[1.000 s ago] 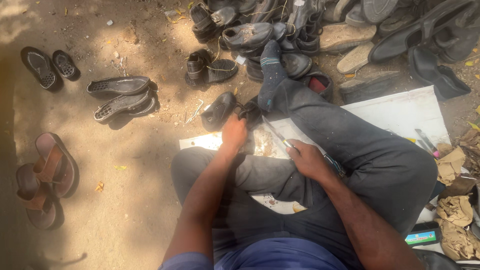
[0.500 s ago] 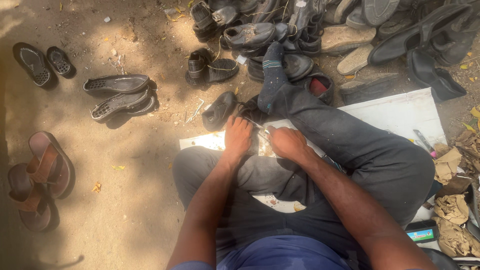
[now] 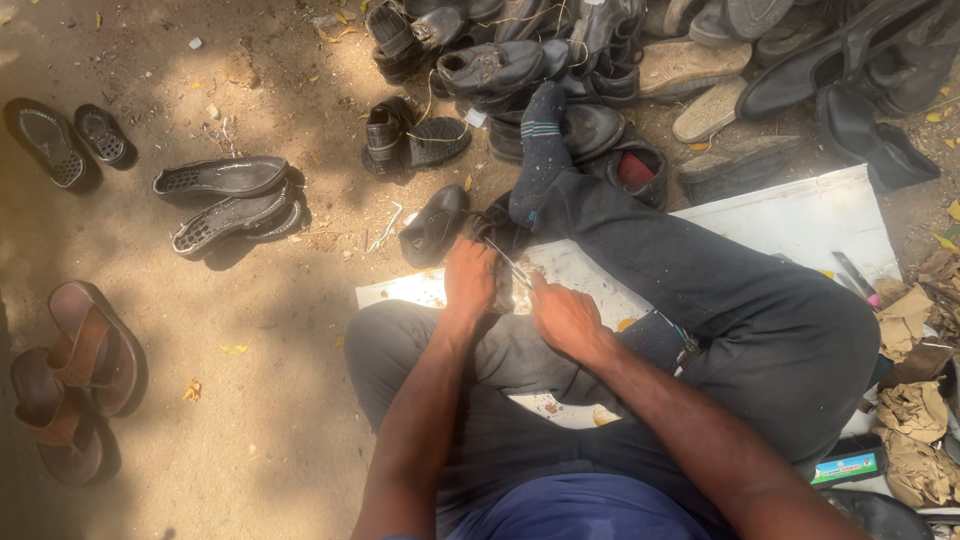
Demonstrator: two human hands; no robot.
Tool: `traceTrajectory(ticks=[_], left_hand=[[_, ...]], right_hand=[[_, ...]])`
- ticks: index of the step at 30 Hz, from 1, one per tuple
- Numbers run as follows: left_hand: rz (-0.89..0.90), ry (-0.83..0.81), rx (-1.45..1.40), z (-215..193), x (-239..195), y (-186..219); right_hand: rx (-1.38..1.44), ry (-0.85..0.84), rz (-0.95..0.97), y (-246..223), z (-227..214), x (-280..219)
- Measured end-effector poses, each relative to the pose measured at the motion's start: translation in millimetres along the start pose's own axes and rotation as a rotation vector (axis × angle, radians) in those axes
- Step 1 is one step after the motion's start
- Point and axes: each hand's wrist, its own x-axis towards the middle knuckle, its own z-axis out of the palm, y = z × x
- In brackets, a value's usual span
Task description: The person sits on the ground and uses a knife to scrape and clean the sole of a black shoe. They hold the shoe with one hand and work the blade along the bottom surface, then place the shoe down and pick up another one to continue the process.
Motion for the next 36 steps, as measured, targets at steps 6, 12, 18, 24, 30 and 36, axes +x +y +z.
traceTrajectory(ticks=[6,12,18,24,30,36], left_hand=[[-0.165,0.112,-0.078,-2,-2,0],[-0.390,0.076,-0.173,11,-2,-14],[-0.405,0.061,-0.256,14,-8,-21],[-0.494,-0.025,-0.398,19,-10,-16],[-0.611,-0.070,-0.503,7,-7,4],[-0.915,-0.034,-0.860,18,-8,29]], right_hand=[[0.059,0.016,-0.006,-5,10,2],[0.067,-0.028,0.068,-6,5,-4],[0.426,-0.015,0.088,8,34,26],[1.067,-0.152,0.425,21,53,-2],[1.105,-0.186,0.489,1,45,12],[0.672,-0.005,0.336,4,61,-40]])
